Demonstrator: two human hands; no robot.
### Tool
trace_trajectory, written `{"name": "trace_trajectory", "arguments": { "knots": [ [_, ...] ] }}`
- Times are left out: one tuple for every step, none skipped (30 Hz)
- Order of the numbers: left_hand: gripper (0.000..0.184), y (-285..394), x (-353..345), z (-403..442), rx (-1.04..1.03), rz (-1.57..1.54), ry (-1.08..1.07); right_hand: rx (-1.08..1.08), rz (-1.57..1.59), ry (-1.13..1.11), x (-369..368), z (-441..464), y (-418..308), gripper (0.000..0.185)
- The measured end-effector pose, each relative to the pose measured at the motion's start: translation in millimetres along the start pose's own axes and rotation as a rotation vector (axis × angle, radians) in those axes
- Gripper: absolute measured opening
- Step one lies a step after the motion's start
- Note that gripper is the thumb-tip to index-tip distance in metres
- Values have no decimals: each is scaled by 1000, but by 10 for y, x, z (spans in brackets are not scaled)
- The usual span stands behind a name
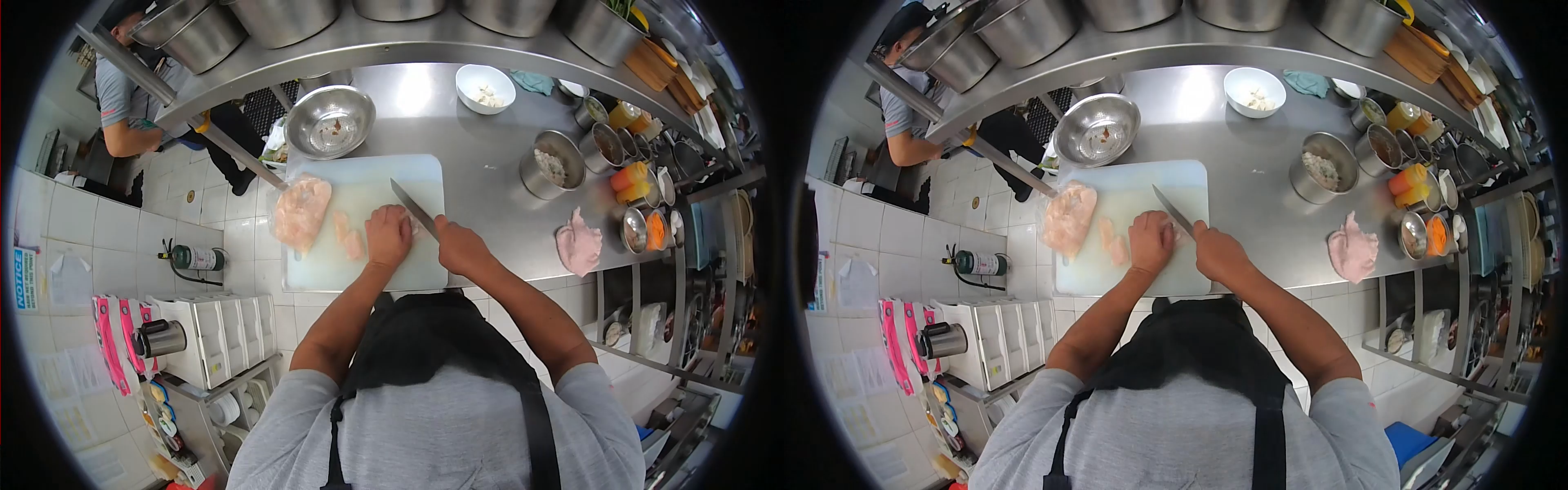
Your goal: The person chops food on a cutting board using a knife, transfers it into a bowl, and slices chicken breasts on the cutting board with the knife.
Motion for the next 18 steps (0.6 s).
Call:
{"name": "trace_trajectory", "arguments": {
  "knots": [
    [19,-21,3,-2,20,8,8,17,-16,21,44,-68,-20,27],
    [19,-44,2,-9,43,15,18,35,-34,39,68,-169,-44,26],
    [19,-53,7,-22,68,20,26,52,-53,54,82,-272,-80,24],
    [18,-41,-20,-16,71,51,-6,32,-61,28,79,-367,-110,24],
    [18,-37,-42,0,74,82,-39,13,-67,3,79,-461,-152,23],
    [18,-20,-49,9,77,116,-73,-5,-71,-24,54,-507,-172,23],
    [18,2,-37,12,77,133,-86,-23,-53,-32,12,-500,-157,25],
    [18,27,-27,21,74,150,-99,-42,-33,-39,-44,-471,-127,28],
    [18,50,-25,27,70,167,-112,-62,-13,-45,-101,-434,-93,31],
    [18,46,-34,28,71,172,-116,-41,-14,-18,-129,-367,-89,29],
    [18,37,-44,26,70,178,-120,-20,-15,10,-160,-268,-82,27],
    [18,27,-54,29,67,185,-124,1,-14,40,-171,-173,-82,25],
    [18,14,-71,27,60,182,-125,9,-23,46,-179,-71,-80,25],
    [19,-1,-84,19,54,180,-125,17,-33,52,-167,41,-79,25],
    [19,-3,-81,5,49,178,-126,26,-42,57,-109,92,-113,26],
    [20,-9,-58,-18,52,142,-96,19,-38,26,-72,111,-105,26],
    [21,-19,-34,-29,55,106,-64,13,-35,-4,-17,118,-87,26],
    [21,-22,0,-28,61,69,-31,8,-35,-35,36,89,-92,26]
  ]
}}
Point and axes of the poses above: each hand's wrist, its own z-axis towards the middle knuckle, its own x-axis out of the back of the hand, y = z × x, the point moved 8 cm from there along z, towards the middle knuckle, and after that the axes turned 12 degrees about -y, right-handed, at the moved point
